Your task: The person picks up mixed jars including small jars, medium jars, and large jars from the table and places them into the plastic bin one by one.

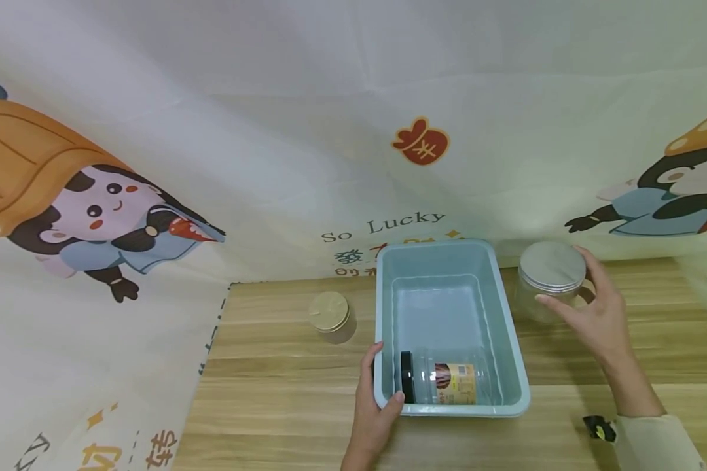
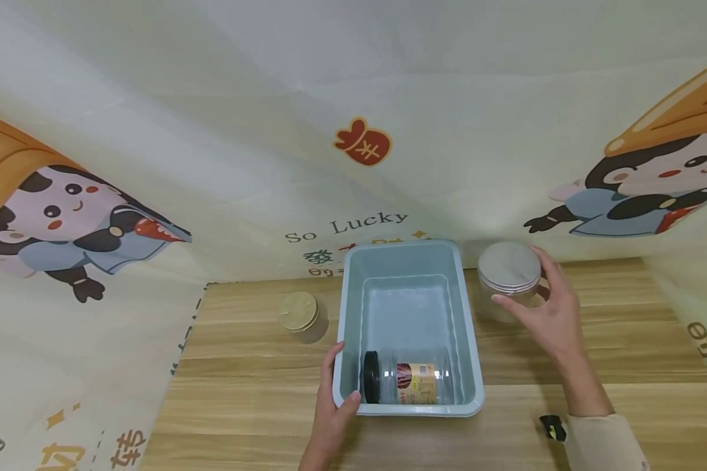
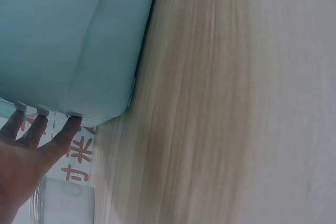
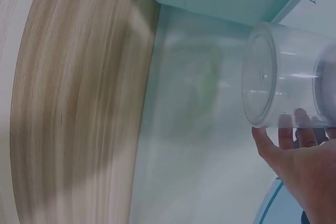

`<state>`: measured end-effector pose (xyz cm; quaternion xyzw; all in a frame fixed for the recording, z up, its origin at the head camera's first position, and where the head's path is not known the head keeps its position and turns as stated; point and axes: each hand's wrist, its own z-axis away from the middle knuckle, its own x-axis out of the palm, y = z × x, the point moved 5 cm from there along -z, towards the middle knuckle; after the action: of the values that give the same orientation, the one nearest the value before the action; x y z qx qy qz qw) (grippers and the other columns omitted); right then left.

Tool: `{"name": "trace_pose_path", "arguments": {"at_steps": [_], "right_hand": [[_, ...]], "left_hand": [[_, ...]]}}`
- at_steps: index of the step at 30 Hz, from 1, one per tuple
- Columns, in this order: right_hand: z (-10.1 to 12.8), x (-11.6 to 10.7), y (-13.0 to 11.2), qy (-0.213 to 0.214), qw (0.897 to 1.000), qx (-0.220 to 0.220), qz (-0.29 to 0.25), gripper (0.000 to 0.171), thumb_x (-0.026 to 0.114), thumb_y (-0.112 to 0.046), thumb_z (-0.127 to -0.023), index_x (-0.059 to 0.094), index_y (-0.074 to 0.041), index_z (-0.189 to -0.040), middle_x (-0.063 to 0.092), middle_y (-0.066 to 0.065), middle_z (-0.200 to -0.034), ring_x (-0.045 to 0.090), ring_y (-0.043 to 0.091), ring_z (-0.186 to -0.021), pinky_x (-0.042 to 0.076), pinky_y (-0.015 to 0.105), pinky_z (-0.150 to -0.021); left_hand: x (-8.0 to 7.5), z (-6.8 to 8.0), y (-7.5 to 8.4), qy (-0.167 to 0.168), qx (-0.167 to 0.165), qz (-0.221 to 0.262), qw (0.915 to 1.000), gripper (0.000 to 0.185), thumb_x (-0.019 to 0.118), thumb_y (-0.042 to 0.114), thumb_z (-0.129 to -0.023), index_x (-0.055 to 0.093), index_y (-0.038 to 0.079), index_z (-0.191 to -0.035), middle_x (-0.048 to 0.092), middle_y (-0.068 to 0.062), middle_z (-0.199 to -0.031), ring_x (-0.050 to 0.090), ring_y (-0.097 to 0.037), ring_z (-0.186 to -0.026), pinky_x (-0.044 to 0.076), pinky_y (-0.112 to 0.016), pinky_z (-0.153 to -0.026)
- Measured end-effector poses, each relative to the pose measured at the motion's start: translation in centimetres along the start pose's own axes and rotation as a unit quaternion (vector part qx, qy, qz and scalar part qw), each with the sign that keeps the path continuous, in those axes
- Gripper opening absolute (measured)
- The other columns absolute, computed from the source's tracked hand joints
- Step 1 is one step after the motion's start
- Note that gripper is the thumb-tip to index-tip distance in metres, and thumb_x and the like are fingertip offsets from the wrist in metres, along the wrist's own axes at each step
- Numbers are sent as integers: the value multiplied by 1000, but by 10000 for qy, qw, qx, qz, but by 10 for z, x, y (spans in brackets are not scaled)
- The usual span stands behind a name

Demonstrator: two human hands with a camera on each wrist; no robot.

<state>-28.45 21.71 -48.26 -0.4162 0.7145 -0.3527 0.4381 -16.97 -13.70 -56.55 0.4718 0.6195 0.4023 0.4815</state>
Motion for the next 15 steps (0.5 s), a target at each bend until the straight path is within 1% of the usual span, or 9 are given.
{"name": "trace_pose_path", "arguments": {"at_steps": [4,8,15], "right_hand": [[0,0,-3,-37,9999,-99,82,97,88,6,-65,44,-16,-150,49,-4,-136,46,3,-117,41,8,-89],[0,1,-5,-49,9999,-96,75,97,87,7,-66,44,-16,-150,46,-7,-134,47,3,-117,40,9,-92],[-1,-1,-12,-5,9998,-172,-63,97,86,11,-65,44,-13,-149,47,-8,-133,46,6,-118,41,11,-91]], "left_hand": [[0,0,-1,9,-2,-23,10000,75,66,20,-83,34,27,-151,41,-3,-152,41,-24,-135,30,-42,-112],[0,-1,0,16,52,17,10000,75,66,19,-83,34,26,-151,42,-4,-151,42,-24,-134,32,-40,-111],[0,0,0,29,152,45,9999,75,66,18,-83,34,25,-151,42,-7,-151,42,-27,-134,31,-36,-112]]}}
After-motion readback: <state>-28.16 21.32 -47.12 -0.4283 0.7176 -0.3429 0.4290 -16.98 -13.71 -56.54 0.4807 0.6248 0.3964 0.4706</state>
